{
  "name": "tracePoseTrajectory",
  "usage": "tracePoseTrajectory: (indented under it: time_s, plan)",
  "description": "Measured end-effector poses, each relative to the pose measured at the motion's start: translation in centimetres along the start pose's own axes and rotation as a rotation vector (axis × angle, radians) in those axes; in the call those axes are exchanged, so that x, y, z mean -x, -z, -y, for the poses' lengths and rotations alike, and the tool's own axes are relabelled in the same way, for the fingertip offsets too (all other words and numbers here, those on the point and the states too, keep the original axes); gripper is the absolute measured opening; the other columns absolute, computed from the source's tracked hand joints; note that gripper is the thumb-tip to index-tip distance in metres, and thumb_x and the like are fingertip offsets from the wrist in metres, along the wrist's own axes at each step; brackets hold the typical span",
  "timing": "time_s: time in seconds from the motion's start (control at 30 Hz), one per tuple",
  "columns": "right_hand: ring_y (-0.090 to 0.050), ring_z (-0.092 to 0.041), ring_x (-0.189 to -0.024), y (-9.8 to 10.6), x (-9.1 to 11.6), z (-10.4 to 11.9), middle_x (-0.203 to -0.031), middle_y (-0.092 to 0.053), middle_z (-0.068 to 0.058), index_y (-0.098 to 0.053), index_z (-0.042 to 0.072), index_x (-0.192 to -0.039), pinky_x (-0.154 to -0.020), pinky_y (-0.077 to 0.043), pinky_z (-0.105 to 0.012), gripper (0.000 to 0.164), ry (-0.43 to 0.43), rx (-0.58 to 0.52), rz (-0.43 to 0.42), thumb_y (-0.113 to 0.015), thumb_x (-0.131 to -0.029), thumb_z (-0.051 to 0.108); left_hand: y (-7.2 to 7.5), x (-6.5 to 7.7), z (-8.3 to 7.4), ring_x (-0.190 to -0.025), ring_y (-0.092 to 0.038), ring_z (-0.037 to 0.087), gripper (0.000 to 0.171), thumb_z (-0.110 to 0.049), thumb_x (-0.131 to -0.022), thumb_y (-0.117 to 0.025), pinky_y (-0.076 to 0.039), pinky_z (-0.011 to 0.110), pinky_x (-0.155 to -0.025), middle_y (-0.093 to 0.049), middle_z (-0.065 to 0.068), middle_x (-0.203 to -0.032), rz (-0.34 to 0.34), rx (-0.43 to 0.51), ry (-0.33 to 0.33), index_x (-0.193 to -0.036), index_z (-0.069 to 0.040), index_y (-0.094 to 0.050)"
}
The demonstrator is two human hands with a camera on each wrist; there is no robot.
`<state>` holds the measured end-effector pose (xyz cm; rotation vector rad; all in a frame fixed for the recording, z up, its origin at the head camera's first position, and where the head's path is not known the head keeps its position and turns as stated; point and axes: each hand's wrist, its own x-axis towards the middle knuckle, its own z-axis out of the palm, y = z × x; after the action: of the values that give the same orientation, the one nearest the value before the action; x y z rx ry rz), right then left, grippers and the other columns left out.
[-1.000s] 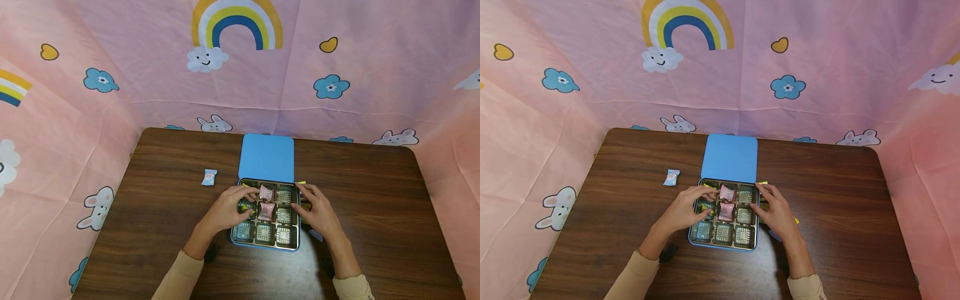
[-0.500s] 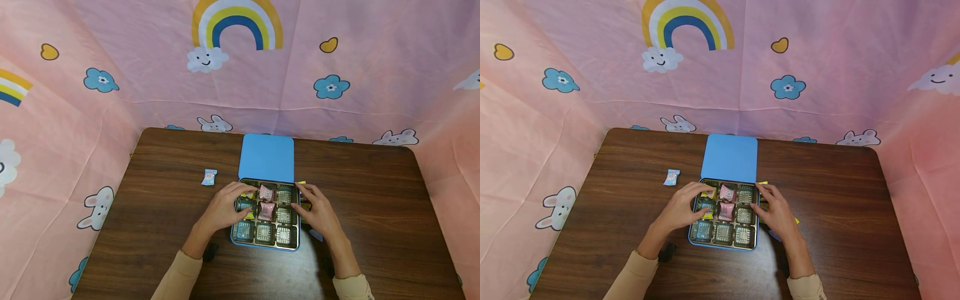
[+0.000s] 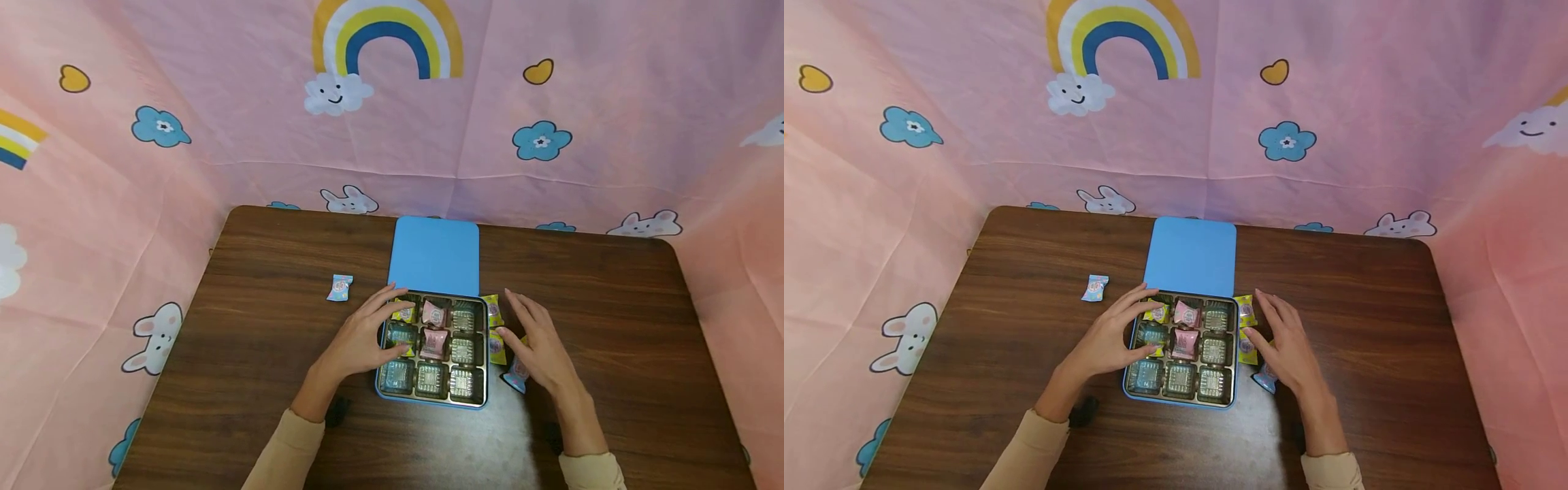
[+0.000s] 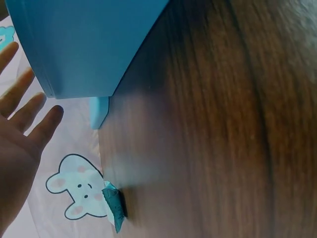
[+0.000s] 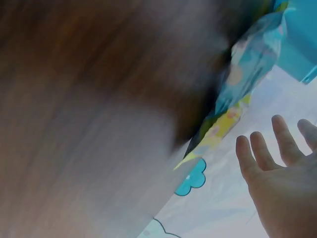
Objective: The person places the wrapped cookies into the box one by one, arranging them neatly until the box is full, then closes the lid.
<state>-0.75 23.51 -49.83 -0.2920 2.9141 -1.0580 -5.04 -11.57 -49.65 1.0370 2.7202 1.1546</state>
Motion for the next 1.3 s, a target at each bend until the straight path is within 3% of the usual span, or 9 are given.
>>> tracePoseTrajectory:
  time_s: [0.1, 0.23, 0.53, 0.77, 0.93, 1.1, 1.3]
  plan:
    - [-0.03, -0.042, -0.139, 0.2, 0.1, -0.4, -0.154, -0.035, -0.017, -0.028, 0.021, -0.159, -0.104, -0.028, -0.069, 0.07, -0.005, -0.002, 0.001, -0.061, -0.099, 0.037, 0.0, 0.1, 0.0, -0.148, -0.026, 0.03, 0.073, -0.031, -0.079, -0.085, -0.044, 0.058, -0.101, -0.033, -0.002, -0.158, 0.01, 0.0, 0.016, -0.144, -0.023, -0.052]
    - [-0.033, -0.042, -0.138, 0.3, 0.3, -0.8, -0.153, -0.037, -0.016, -0.032, 0.02, -0.157, -0.103, -0.03, -0.069, 0.07, -0.013, 0.018, -0.006, -0.063, -0.097, 0.039, 0.1, 0.4, 0.2, -0.148, -0.026, 0.029, 0.075, -0.03, -0.078, -0.086, -0.044, 0.058, -0.101, -0.032, 0.002, -0.159, 0.008, 0.012, 0.023, -0.144, -0.019, -0.053]
    - [-0.035, -0.046, -0.136, 0.9, 1.3, -1.6, -0.149, -0.041, -0.02, -0.038, 0.017, -0.155, -0.103, -0.031, -0.069, 0.068, -0.077, 0.02, 0.002, -0.066, -0.096, 0.036, 0.4, 1.2, 0.8, -0.15, -0.02, 0.03, 0.097, -0.044, -0.078, -0.084, -0.045, 0.063, -0.096, -0.017, 0.001, -0.165, 0.067, 0.03, 0.1, -0.157, -0.032, -0.029]
    - [-0.04, -0.048, -0.13, 1.4, 2.1, -2.6, -0.145, -0.043, -0.023, -0.04, 0.013, -0.152, -0.098, -0.036, -0.07, 0.074, -0.094, 0.071, -0.011, -0.074, -0.091, 0.036, 0.4, 1.4, 0.7, -0.145, -0.031, 0.03, 0.096, -0.044, -0.078, -0.084, -0.052, 0.053, -0.087, -0.02, 0.003, -0.165, 0.085, 0.024, 0.136, -0.157, -0.029, -0.032]
    - [-0.045, -0.048, -0.127, 1.4, 2.0, -2.8, -0.141, -0.047, -0.023, -0.044, 0.011, -0.15, -0.097, -0.039, -0.068, 0.071, -0.079, 0.103, -0.014, -0.075, -0.09, 0.034, 0.3, 1.6, 0.8, -0.145, -0.032, 0.032, 0.096, -0.045, -0.078, -0.084, -0.05, 0.057, -0.091, -0.02, 0.0, -0.165, 0.085, 0.034, 0.135, -0.157, -0.025, -0.033]
    - [-0.058, -0.041, -0.113, 1.4, 2.1, -2.9, -0.134, -0.053, -0.019, -0.048, 0.011, -0.147, -0.09, -0.046, -0.064, 0.067, -0.115, 0.106, 0.018, -0.077, -0.089, 0.027, 0.3, 1.7, 0.9, -0.145, -0.03, 0.032, 0.096, -0.045, -0.077, -0.084, -0.047, 0.062, -0.094, -0.022, 0.001, -0.164, 0.098, 0.044, 0.135, -0.157, -0.025, -0.033]
    - [-0.063, -0.034, -0.102, 1.3, 2.2, -3.2, -0.128, -0.057, -0.016, -0.053, 0.01, -0.144, -0.081, -0.052, -0.057, 0.066, -0.103, 0.107, 0.049, -0.081, -0.085, 0.023, 0.1, 1.7, 1.0, -0.146, -0.03, 0.031, 0.097, -0.041, -0.076, -0.087, -0.049, 0.058, -0.093, -0.021, 0.001, -0.164, 0.102, 0.051, 0.122, -0.156, -0.024, -0.035]
